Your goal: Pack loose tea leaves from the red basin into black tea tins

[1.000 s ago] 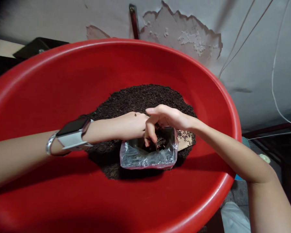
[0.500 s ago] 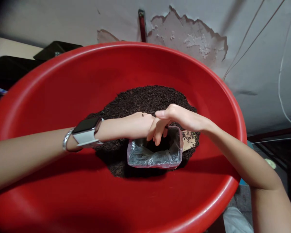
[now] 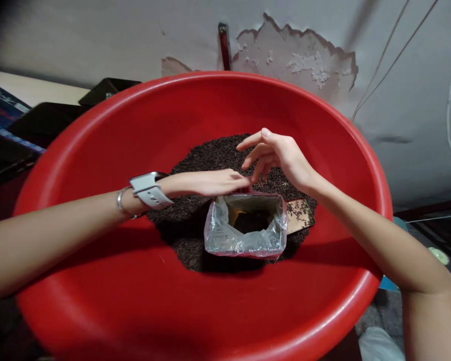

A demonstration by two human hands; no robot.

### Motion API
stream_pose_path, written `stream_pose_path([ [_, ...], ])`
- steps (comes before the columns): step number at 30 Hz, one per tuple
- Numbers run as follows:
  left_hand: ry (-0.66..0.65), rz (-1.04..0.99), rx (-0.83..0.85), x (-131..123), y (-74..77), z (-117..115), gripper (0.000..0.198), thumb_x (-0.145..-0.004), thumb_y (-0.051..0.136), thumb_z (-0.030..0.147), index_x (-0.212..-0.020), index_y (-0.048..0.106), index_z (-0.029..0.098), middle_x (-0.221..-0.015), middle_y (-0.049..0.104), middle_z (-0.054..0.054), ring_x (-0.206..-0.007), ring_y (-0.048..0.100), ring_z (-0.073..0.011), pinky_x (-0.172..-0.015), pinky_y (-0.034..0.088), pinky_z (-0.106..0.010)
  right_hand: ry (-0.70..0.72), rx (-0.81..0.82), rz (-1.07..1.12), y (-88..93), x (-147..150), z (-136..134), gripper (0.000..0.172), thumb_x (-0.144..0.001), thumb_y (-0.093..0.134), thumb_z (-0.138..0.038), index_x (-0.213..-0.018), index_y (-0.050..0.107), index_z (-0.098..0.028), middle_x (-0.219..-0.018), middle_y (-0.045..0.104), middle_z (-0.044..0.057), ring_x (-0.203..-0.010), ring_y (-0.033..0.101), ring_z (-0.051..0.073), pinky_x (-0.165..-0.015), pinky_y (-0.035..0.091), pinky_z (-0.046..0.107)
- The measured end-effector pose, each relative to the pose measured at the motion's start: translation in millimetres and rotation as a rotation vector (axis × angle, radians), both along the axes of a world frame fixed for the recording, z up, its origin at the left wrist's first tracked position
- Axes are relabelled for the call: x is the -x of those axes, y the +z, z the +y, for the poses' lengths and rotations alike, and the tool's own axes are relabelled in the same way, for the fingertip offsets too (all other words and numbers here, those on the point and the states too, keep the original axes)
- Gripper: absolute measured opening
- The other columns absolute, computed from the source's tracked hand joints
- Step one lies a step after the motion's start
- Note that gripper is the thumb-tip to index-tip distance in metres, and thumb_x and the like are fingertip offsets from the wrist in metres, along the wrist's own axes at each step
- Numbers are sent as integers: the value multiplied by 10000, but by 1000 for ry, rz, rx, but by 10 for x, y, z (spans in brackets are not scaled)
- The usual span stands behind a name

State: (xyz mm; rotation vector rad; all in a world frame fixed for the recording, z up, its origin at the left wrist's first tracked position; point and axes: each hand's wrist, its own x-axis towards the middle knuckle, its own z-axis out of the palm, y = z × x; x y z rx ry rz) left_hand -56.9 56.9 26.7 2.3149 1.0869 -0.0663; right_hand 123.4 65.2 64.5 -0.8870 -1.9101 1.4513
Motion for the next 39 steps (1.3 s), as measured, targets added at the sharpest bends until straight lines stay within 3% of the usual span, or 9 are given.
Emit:
stream_pose_path([
  [2, 72, -52, 28, 30, -126, 128, 650, -937, 81, 478, -1019, 633, 146, -1050, 653, -67, -906, 582, -157, -827, 420, -257, -47, -5, 7, -43, -3, 67, 538, -888, 300, -579, -962, 597, -137, -759, 649, 52, -558, 606, 110, -523, 440, 219],
  [4, 179, -3, -80, 81, -296, 237, 553, -909, 239, 506, -1143, 566, 125, -1159, 597, -111, -1013, 552, -203, -899, 404, -308, -67, -9, 23, -94, -9, 124, 532, -889, 303, -582, -953, 586, -136, -750, 641, 50, -540, 598, 104, -500, 424, 213],
  [6, 252, 95, -191, 141, -484, 298, 604, -851, 394, 532, -1303, 436, 133, -1307, 484, -159, -1163, 463, -278, -969, 366, -390, -76, -5, 28, -152, -16, 175, 535, -893, 299, -583, -946, 581, -132, -737, 635, 50, -524, 591, 100, -485, 414, 210],
  [11, 245, 150, -66, 206, -838, 233, 829, -792, 476, 619, -1465, 123, 286, -1530, 61, -179, -1367, 38, -450, -994, 194, -663, -88, 22, -24, -321, -46, 312, 532, -897, 316, -572, -921, 576, -109, -702, 634, 61, -486, 572, 99, -459, 408, 214],
  [14, 185, 184, -43, 197, -910, 171, 851, -775, 526, 594, -1463, 100, 330, -1540, -13, -153, -1359, -43, -478, -960, 115, -734, -101, 10, -61, -447, -78, 422, 500, -904, 343, -540, -913, 578, -98, -687, 637, 70, -461, 557, 100, -441, 404, 215],
  [21, 171, 204, -176, 191, -943, 151, 684, -843, 432, 559, -1442, 211, 313, -1512, 136, -169, -1342, 139, -435, -952, 238, -692, -86, 160, -331, -978, -166, 514, 458, -923, 304, -458, -866, 583, -99, -669, 627, 70, -501, 559, 113, -484, 420, 222],
  [27, 153, 189, -262, 199, -994, 154, 586, -871, 421, 485, -1411, 283, 308, -1434, 265, -158, -1262, 285, -393, -933, 341, -611, -74, 79, -511, -1509, -268, 446, 268, -780, 547, -371, -760, 600, -110, -648, 598, 16, -571, 499, 99, -554, 403, 206],
  [36, 161, 198, -258, 211, -1037, 240, 564, -840, 511, 429, -1366, 338, 321, -1296, 361, -132, -1176, 389, -347, -896, 412, -498, -13, -79, -720, -1581, -280, 526, 96, -696, 565, -229, -731, 579, -140, -690, 581, 23, -649, 505, 135, -602, 379, 219],
  [39, 162, 186, -216, 200, -1000, 239, 550, -820, 538, 402, -1332, 366, 297, -1266, 369, -127, -1144, 417, -334, -886, 420, -450, -31, -149, -780, -1634, -258, 482, 145, -681, 593, -227, -785, 558, -132, -815, 578, 78, -771, 517, 184, -675, 396, 251],
])
